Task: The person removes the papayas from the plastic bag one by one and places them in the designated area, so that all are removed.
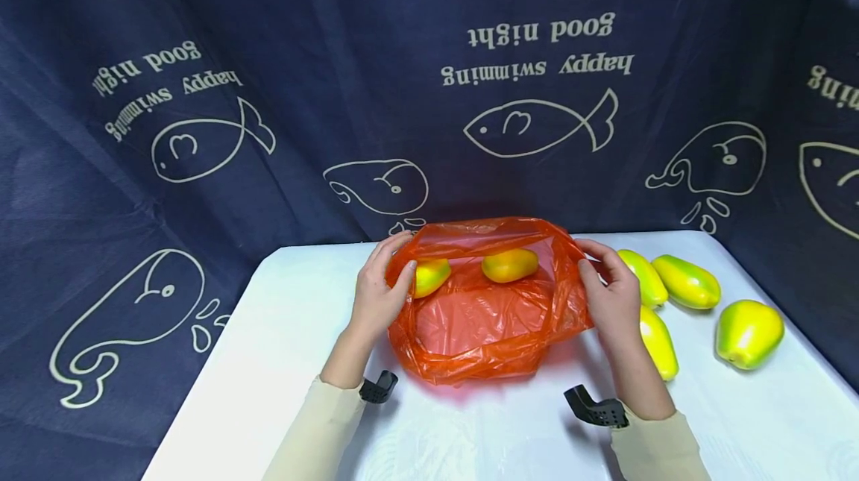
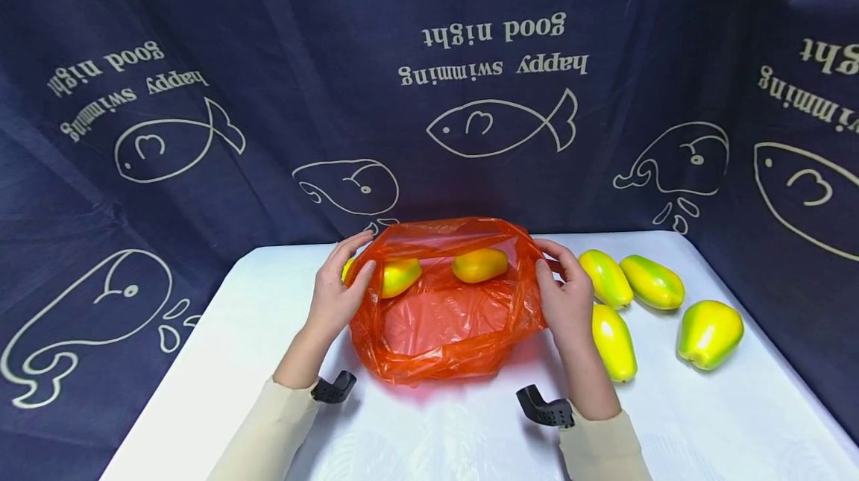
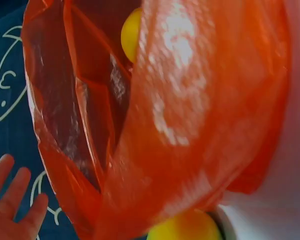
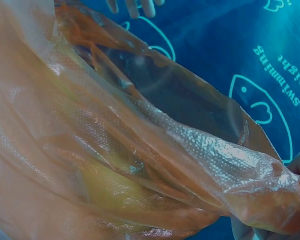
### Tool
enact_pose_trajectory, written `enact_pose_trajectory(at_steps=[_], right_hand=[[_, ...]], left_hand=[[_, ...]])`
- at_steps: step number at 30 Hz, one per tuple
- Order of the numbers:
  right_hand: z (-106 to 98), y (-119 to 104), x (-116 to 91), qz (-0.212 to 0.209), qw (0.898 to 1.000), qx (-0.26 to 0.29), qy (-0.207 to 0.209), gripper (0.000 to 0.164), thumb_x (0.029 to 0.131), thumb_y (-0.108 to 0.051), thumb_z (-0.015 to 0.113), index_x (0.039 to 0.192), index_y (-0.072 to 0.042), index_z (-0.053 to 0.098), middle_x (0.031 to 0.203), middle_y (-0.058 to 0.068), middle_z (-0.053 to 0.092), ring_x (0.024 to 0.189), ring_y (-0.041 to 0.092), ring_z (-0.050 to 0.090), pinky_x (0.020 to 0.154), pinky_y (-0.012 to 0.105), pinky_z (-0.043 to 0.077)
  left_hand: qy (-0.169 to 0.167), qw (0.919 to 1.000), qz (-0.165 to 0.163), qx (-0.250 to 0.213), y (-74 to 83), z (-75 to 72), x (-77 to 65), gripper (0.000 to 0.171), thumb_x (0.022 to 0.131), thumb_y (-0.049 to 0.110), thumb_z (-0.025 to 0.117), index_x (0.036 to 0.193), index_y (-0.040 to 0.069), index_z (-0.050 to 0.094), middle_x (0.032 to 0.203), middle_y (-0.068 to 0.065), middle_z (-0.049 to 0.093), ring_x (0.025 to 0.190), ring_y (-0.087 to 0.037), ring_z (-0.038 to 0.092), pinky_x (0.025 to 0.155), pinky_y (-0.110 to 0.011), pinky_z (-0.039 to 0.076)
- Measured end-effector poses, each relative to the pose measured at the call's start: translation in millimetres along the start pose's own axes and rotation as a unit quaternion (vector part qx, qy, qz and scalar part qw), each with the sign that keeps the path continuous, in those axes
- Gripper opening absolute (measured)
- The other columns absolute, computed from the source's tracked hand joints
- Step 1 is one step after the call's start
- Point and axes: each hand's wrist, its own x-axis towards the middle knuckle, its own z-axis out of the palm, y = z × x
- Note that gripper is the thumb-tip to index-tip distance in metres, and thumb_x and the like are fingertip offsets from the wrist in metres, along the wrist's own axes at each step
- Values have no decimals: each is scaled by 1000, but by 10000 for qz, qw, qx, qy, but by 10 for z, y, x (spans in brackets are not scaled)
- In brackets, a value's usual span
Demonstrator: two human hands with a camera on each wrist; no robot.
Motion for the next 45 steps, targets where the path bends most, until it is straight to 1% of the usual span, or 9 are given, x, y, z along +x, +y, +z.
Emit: enact_pose_trajectory(at_steps=[3,6,10,14,17,26,30,40,45], right_hand=[[5,-10,-8,-61,10000,-49,22,35,102,-24,52,136,-21,62,136,0,61,106,4,57,80,5,51],[8,-14,-11,-37,10000,-54,44,35,102,-24,52,135,-23,62,136,0,61,106,5,57,80,5,51],[14,-15,-13,-56,10000,-20,80,35,102,-23,52,135,-22,63,135,0,62,107,6,57,80,5,52],[17,-9,-16,-108,9999,26,48,35,102,-23,53,135,-20,63,134,1,62,104,5,58,78,6,52],[19,-12,-20,-104,9999,36,19,34,102,-23,53,134,-21,63,133,0,62,103,5,59,78,6,53],[20,-22,-16,-187,9998,105,39,33,101,-22,52,132,-20,65,132,0,63,102,4,60,79,6,53],[23,-13,-14,-197,9996,178,2,34,101,-22,53,133,-20,64,132,0,63,104,4,59,79,6,53],[44,-1,-29,-163,9995,194,-168,34,102,-23,52,134,-21,63,135,1,61,105,7,60,78,9,55],[36,1,-30,-133,9995,234,-167,34,102,-22,51,133,-21,64,135,1,62,103,6,61,77,10,56]], left_hand=[[-191,9996,157,-126,26,41,15,41,95,13,65,136,11,59,135,-4,63,125,-25,60,109,-47,49],[-456,9989,121,-54,54,79,24,37,95,14,65,132,13,61,129,-5,67,119,-26,64,106,-46,52],[-957,9946,-185,349,46,135,34,31,96,19,65,127,18,66,123,0,70,117,-22,65,107,-45,52],[-1525,9845,-572,652,-9,193,44,31,96,24,65,127,20,67,123,4,70,118,-19,62,108,-45,51],[-1781,9784,-749,729,-58,222,59,33,96,27,65,129,20,66,126,3,69,120,-21,61,109,-46,50],[-2018,9691,-1028,981,-229,259,112,45,92,34,71,135,25,60,135,2,62,126,-21,56,113,-47,45],[-2139,9642,-1167,1046,-306,285,122,57,90,33,72,143,22,52,143,-1,57,133,-24,51,115,-49,42],[-2299,9554,-1087,1501,-490,340,149,64,88,27,76,145,15,50,146,-6,53,139,-27,46,121,-47,35],[-2424,9481,-1143,1710,-535,377,142,66,86,25,78,144,15,50,146,-6,53,138,-27,44,121,-48,36]])
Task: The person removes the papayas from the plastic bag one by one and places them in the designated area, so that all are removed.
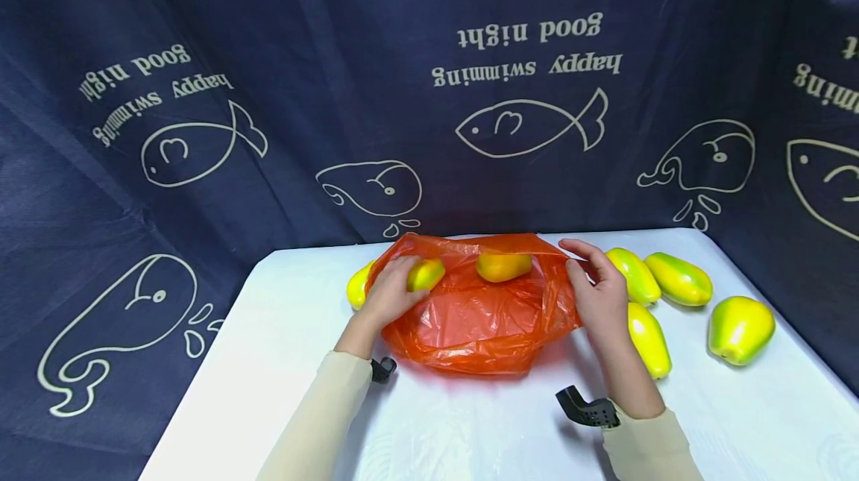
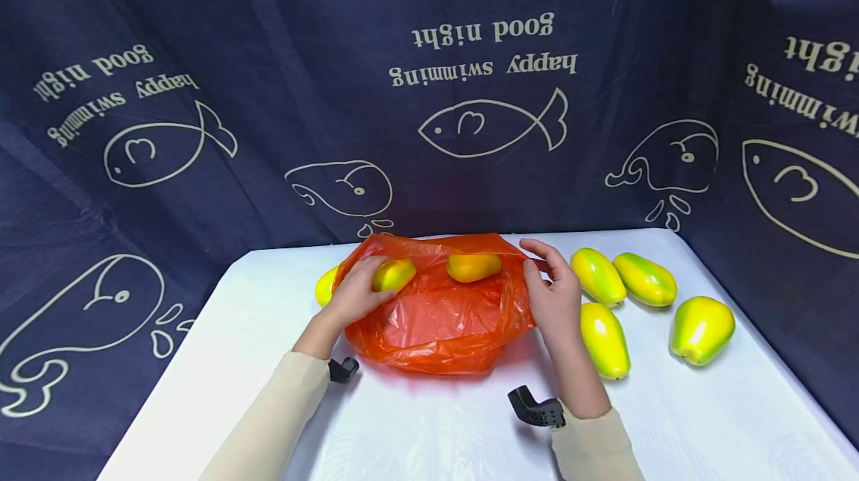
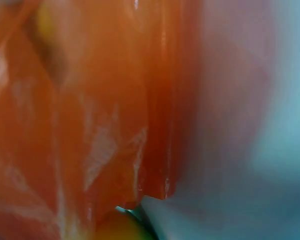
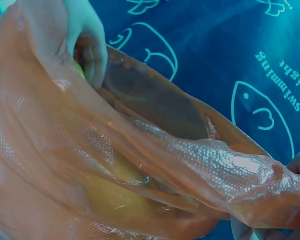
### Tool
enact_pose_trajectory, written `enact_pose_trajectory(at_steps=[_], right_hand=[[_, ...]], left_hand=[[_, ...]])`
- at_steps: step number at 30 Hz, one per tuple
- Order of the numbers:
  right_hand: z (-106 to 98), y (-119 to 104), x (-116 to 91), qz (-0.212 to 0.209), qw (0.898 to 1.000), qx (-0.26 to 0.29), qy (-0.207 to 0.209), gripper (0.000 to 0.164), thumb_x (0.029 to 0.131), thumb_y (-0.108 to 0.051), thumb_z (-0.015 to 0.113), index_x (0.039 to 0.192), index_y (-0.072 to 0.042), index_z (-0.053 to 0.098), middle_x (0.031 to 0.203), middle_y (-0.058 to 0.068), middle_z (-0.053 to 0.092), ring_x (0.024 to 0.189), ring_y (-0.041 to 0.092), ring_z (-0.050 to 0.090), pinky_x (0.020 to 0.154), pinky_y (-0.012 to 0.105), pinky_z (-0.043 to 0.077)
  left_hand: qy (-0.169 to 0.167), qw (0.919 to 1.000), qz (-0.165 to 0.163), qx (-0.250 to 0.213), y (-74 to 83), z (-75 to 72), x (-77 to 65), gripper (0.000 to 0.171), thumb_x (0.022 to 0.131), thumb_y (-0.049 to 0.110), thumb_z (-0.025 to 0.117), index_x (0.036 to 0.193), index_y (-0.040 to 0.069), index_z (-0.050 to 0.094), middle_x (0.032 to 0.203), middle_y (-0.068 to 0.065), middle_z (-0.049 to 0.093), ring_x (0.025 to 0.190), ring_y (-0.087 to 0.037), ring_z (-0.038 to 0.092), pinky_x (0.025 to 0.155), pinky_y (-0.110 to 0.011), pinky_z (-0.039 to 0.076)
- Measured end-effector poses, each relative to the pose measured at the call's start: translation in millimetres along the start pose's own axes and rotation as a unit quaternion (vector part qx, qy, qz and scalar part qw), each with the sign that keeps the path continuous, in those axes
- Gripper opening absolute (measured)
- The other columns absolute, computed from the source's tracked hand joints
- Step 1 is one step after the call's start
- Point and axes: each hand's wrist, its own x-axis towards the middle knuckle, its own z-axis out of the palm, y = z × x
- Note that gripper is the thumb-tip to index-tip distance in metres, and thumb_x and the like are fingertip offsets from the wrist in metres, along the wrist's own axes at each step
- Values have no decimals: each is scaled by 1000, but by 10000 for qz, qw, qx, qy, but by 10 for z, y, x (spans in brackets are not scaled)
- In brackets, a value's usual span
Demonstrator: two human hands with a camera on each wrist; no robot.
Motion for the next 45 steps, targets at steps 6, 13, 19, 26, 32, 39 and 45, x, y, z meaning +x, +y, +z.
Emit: enact_pose_trajectory(at_steps=[6,13,19,26,32,39,45], right_hand=[[16,-12,-9,-16,10000,36,-35,34,102,-22,51,133,-21,63,136,1,61,104,6,60,78,9,55],[22,-17,-10,30,10000,-58,-5,33,102,-22,50,132,-21,64,136,1,61,106,7,60,79,9,55],[19,-16,-11,72,9999,-120,4,33,102,-22,50,133,-22,63,137,0,61,106,8,59,79,9,55],[16,-27,-22,22,10000,19,54,33,102,-20,51,132,-20,64,135,1,61,106,7,59,78,9,55],[-1,-22,-6,-32,9999,113,125,33,102,-20,51,132,-19,65,133,1,62,104,6,60,76,9,55],[-32,-27,6,37,9998,0,174,34,102,-21,51,133,-21,64,134,0,62,106,5,59,78,8,55],[-36,-32,1,41,9998,49,191,34,102,-21,52,133,-20,64,134,0,62,105,6,59,78,8,55]], left_hand=[[-127,9997,-47,182,-22,32,1,68,83,19,80,145,17,50,147,-5,51,139,-26,43,120,-49,36],[-67,9998,-122,160,-22,42,-11,67,83,15,80,144,17,51,146,-4,52,135,-26,48,118,-48,40],[2,9997,-126,-191,-22,55,-39,65,83,19,80,142,19,54,142,-2,55,131,-23,51,116,-47,43],[238,9978,-84,-619,2,60,-95,64,83,24,80,141,19,54,140,-2,57,128,-24,53,113,-48,46],[392,9961,85,-789,56,34,-154,66,85,29,79,144,19,51,144,-2,55,132,-24,52,115,-46,44],[595,9929,271,-997,164,-66,-239,67,84,30,80,144,22,52,143,0,57,130,-23,53,114,-49,44],[795,9880,620,-1167,216,-160,-329,66,84,30,80,144,26,52,144,4,56,132,-21,52,113,-49,45]])
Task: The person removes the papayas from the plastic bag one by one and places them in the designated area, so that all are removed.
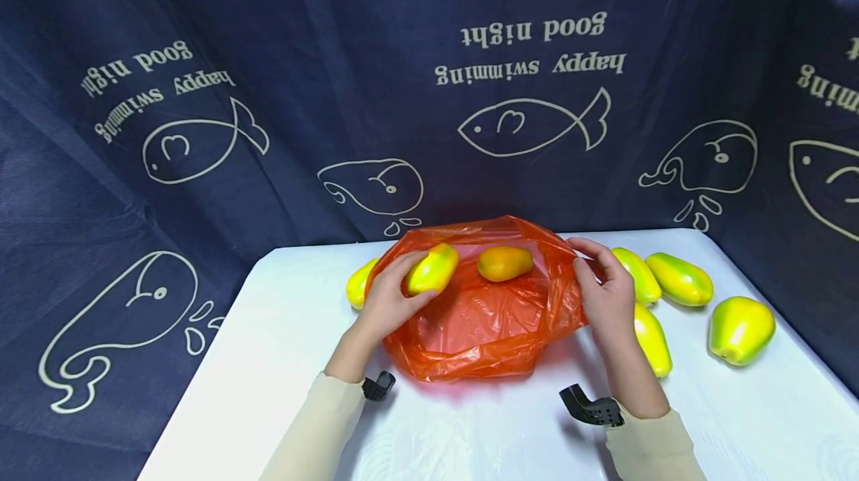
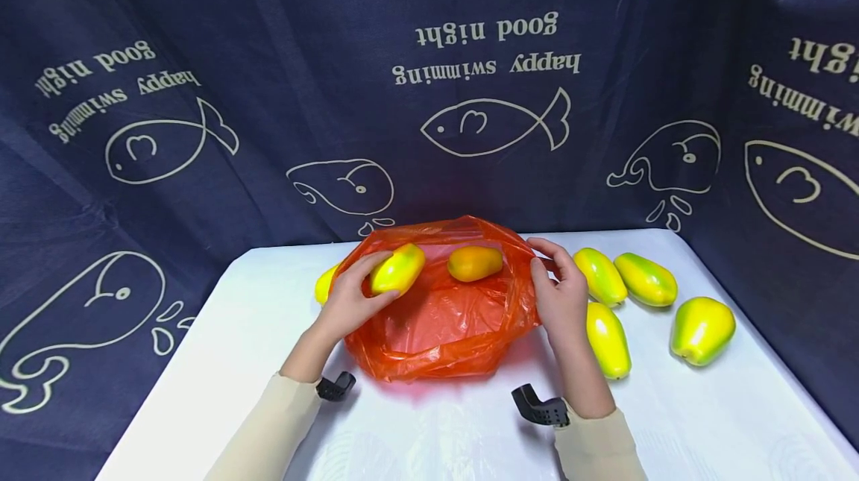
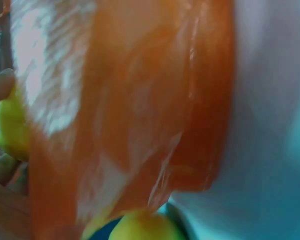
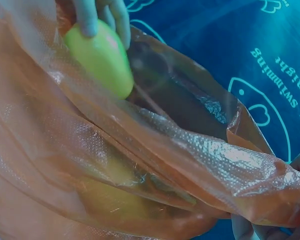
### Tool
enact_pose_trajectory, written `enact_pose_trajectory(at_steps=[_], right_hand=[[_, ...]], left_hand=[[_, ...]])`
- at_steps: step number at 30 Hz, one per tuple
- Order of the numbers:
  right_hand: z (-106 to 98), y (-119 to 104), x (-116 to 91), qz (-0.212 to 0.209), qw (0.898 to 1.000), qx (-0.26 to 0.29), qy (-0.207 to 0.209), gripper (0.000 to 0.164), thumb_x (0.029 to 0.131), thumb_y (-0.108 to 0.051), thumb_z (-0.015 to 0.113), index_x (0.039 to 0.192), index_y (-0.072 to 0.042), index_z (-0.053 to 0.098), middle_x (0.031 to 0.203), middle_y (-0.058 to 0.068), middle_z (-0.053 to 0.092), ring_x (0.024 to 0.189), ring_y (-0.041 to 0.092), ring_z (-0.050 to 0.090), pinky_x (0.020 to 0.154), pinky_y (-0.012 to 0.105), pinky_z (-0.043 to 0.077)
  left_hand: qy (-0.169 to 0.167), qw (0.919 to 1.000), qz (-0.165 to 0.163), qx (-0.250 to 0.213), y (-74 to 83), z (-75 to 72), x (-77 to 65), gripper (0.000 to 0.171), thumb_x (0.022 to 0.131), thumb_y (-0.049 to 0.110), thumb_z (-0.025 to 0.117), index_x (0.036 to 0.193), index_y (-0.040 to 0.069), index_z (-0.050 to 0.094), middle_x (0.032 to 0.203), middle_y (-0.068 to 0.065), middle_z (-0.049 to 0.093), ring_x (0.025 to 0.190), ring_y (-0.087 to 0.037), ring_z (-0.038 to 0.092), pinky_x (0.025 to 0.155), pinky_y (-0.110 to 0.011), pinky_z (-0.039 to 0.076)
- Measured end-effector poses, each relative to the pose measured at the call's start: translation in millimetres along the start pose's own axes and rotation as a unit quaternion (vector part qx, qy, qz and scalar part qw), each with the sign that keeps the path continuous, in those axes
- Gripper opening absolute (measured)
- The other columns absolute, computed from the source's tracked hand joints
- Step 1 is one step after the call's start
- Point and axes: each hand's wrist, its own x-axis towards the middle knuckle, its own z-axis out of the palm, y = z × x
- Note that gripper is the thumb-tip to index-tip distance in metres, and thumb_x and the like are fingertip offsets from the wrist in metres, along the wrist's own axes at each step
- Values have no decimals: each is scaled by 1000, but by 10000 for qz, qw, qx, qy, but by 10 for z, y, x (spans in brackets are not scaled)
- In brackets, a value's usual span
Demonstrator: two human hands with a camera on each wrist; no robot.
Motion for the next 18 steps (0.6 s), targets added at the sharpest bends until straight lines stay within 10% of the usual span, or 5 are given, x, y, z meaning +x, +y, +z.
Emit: enact_pose_trajectory(at_steps=[10,18], right_hand=[[16,12,16,-41,10000,45,20,33,101,-20,52,132,-19,65,133,0,62,104,6,60,77,9,55],[-1,26,19,-28,10000,-37,51,34,101,-19,52,132,-19,65,133,0,62,102,5,59,76,7,54]], left_hand=[[470,9937,108,-1017,86,-209,-93,67,84,23,80,144,34,51,145,7,53,131,-22,52,109,-49,49],[1325,9701,132,-2031,-6,-274,-140,68,85,17,79,145,31,49,146,10,52,128,-15,53,110,-30,48]])
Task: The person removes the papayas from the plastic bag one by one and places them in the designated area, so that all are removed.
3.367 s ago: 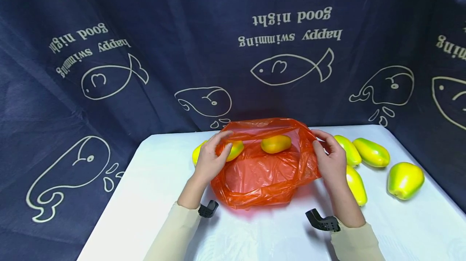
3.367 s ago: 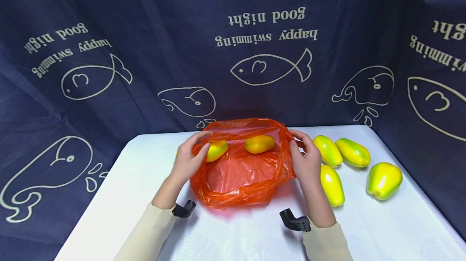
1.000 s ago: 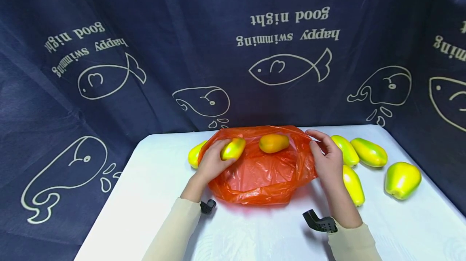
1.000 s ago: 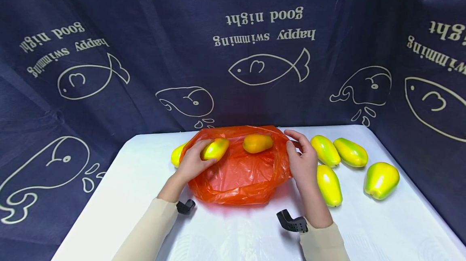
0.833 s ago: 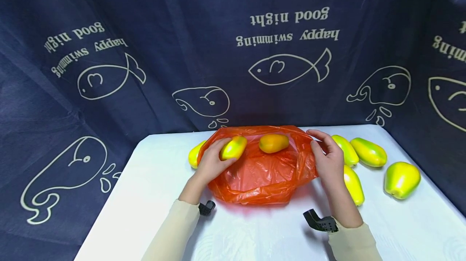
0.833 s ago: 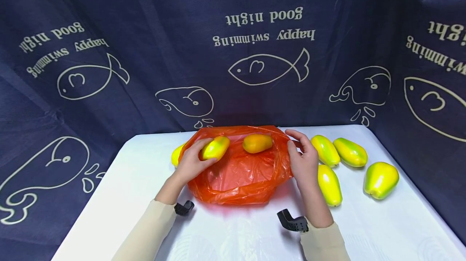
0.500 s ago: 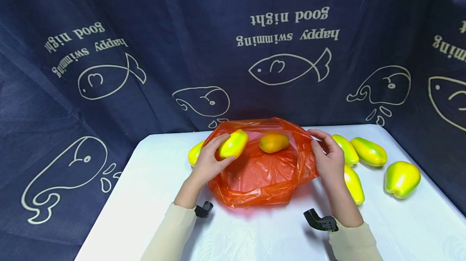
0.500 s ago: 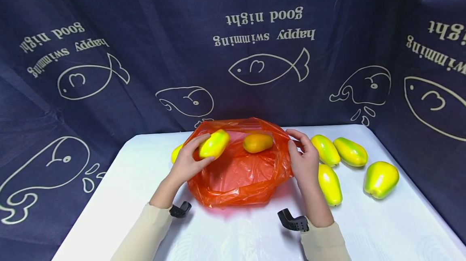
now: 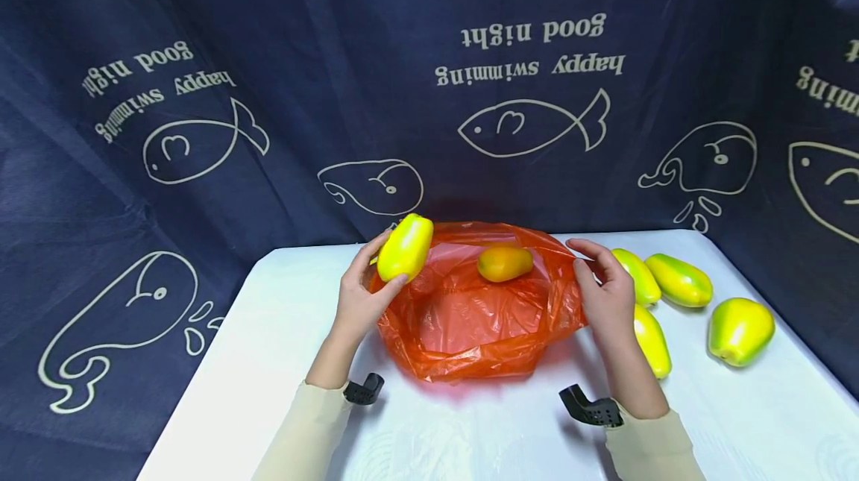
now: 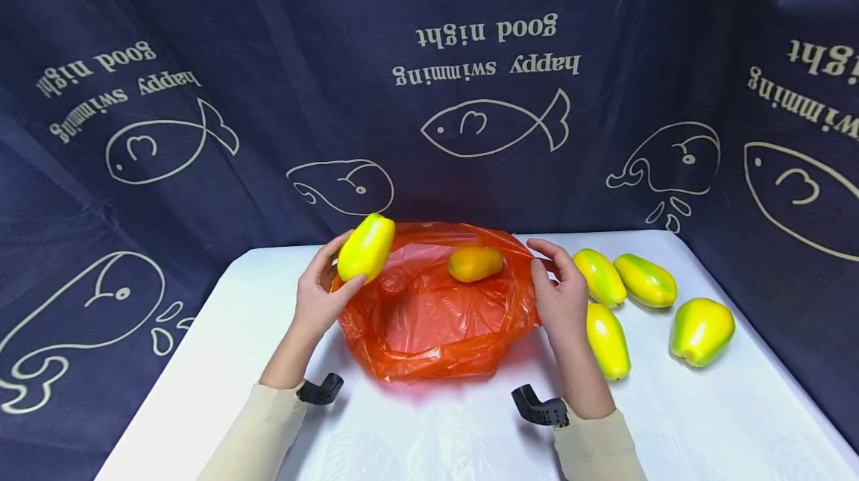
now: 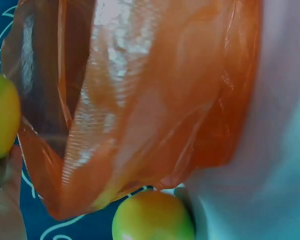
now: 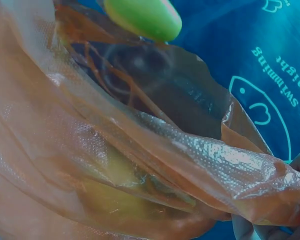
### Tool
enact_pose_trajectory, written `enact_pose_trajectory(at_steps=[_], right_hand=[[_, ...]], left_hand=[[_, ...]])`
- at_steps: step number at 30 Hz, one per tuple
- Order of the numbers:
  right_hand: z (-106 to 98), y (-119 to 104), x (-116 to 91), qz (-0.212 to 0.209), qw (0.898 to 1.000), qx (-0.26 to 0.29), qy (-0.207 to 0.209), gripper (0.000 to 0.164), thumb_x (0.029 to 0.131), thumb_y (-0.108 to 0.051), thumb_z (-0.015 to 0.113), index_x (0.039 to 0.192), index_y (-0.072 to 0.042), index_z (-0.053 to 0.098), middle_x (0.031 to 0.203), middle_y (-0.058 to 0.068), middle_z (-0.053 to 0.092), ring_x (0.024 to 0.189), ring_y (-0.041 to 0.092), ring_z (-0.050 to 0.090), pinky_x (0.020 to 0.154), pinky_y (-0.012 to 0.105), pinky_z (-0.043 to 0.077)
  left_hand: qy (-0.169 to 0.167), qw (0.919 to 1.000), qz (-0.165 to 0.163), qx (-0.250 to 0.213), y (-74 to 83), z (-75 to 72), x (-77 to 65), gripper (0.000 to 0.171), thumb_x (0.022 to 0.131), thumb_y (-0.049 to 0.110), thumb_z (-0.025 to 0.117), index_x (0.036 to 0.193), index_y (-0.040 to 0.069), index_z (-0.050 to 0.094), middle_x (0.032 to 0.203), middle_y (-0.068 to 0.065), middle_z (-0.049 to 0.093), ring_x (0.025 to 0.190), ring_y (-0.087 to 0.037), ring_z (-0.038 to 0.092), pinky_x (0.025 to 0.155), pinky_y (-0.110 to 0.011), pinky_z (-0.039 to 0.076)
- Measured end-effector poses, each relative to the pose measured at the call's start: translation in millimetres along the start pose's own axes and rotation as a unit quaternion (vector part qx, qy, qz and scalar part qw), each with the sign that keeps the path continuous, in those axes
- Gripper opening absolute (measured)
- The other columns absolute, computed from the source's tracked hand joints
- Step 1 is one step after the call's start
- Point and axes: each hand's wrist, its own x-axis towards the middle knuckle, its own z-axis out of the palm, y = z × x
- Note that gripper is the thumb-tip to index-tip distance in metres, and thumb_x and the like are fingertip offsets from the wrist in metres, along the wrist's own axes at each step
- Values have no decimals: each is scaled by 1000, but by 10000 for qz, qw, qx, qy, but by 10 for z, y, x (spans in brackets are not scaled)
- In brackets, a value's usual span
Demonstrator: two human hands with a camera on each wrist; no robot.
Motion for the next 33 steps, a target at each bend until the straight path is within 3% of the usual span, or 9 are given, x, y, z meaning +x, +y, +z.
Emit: enact_pose_trajectory(at_steps=[5,13,17,22,27,33], right_hand=[[5,17,-1,-39,10000,-10,5,33,101,-19,52,131,-19,66,132,0,63,101,5,60,76,7,54],[10,22,-8,8,9998,-195,-18,33,101,-21,51,130,-21,66,131,1,63,102,2,59,77,6,53],[10,12,-4,-63,9997,-222,4,32,101,-22,51,129,-20,67,129,2,64,100,2,60,75,6,53],[4,11,-5,-25,9996,-286,2,33,101,-21,51,130,-20,66,130,3,64,100,1,59,76,6,53],[3,11,-13,42,9993,-373,-5,33,101,-23,50,130,-22,66,131,2,64,101,2,58,77,5,52],[8,30,-5,25,9995,-304,24,33,101,-23,51,129,-21,67,129,2,64,99,3,60,75,6,53]], left_hand=[[727,9972,-52,-188,-22,-108,15,66,87,12,76,146,24,50,146,6,53,127,-13,51,105,-14,46],[1488,9883,-313,103,91,-326,-20,66,88,2,70,149,10,45,154,-6,46,134,-15,43,108,-19,39],[1789,9830,-424,10,-114,-406,-16,66,88,-2,68,149,8,44,153,-9,46,132,-12,42,101,-20,39],[2056,9757,-747,131,-399,-473,-28,66,89,2,68,149,16,46,152,-3,47,132,-12,42,100,-19,38],[2189,9685,-1127,371,-515,-516,-53,64,88,4,67,148,19,47,152,1,46,137,-15,40,108,-33,37],[2232,9589,-1672,523,-587,-539,-61,65,86,2,64,147,18,47,150,-6,44,137,-23,40,119,-47,32]])
